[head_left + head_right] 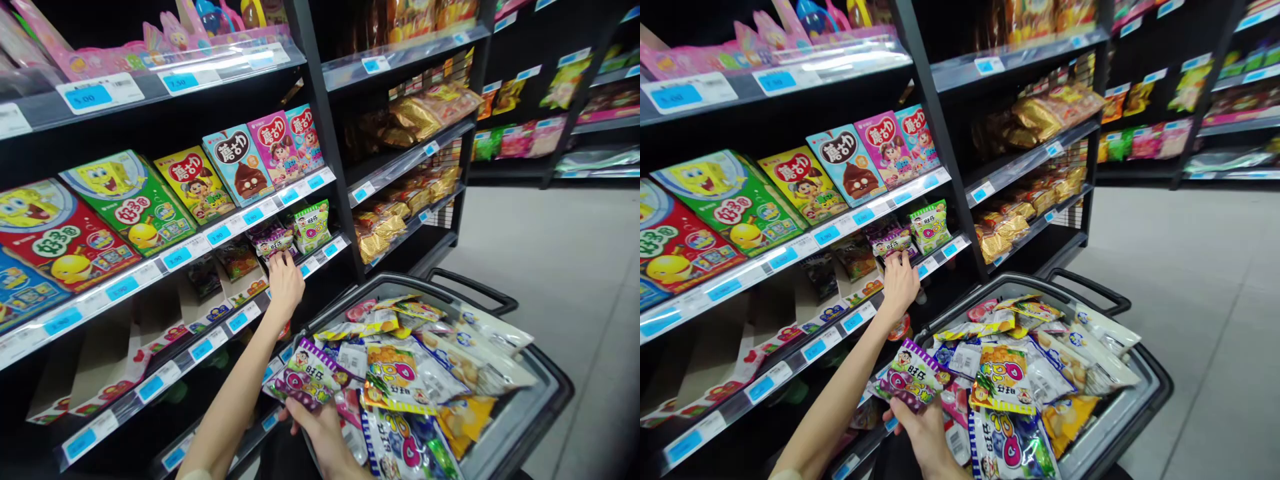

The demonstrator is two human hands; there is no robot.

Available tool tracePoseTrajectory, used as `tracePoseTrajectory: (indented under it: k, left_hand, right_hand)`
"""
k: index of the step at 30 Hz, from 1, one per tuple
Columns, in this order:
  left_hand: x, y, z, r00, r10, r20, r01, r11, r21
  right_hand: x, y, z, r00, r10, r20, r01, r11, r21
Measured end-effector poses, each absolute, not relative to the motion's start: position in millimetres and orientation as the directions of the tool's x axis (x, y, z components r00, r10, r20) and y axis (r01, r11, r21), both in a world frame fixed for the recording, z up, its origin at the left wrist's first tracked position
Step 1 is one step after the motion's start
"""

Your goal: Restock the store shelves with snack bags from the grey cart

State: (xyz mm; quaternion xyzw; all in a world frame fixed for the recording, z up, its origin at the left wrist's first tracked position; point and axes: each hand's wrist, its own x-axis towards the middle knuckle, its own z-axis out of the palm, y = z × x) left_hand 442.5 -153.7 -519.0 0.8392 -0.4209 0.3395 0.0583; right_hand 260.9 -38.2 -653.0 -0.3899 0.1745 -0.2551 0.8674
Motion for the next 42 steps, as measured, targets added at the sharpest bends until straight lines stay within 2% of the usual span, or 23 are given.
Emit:
tracePoseTrajectory:
  k: [8,23,27,34,42]
  left_hand:
    - [439.1,-165.3,-489.2,0.579,-0.617,0.533,-0.688,-0.720,-0.086]
    - [451.8,-160.8,-457.3,0.624,-0.706,0.334,-0.720,-0.686,-0.102]
    - [451.5,-152.0,-453.4,0.635,-0.700,0.326,-0.716,-0.692,-0.090]
    - [446.5,-136.6,-455.2,0.603,-0.713,0.357,-0.737,-0.670,-0.091]
    - [434.5,-110.5,-474.6,0.493,-0.747,0.446,-0.802,-0.589,-0.101]
  right_hand:
    - [262.9,-35.5,-658.0,0.830,-0.553,-0.081,0.290,0.550,-0.783]
    - [258.2,-38.2,-659.7,0.832,-0.549,-0.081,0.275,0.535,-0.799]
    - [255.2,-40.5,-655.7,0.829,-0.546,-0.118,0.252,0.554,-0.793]
    - [254.5,-39.7,-653.1,0.833,-0.546,-0.089,0.266,0.536,-0.801]
    - [253.2,-39.0,-653.2,0.829,-0.547,-0.117,0.268,0.572,-0.776]
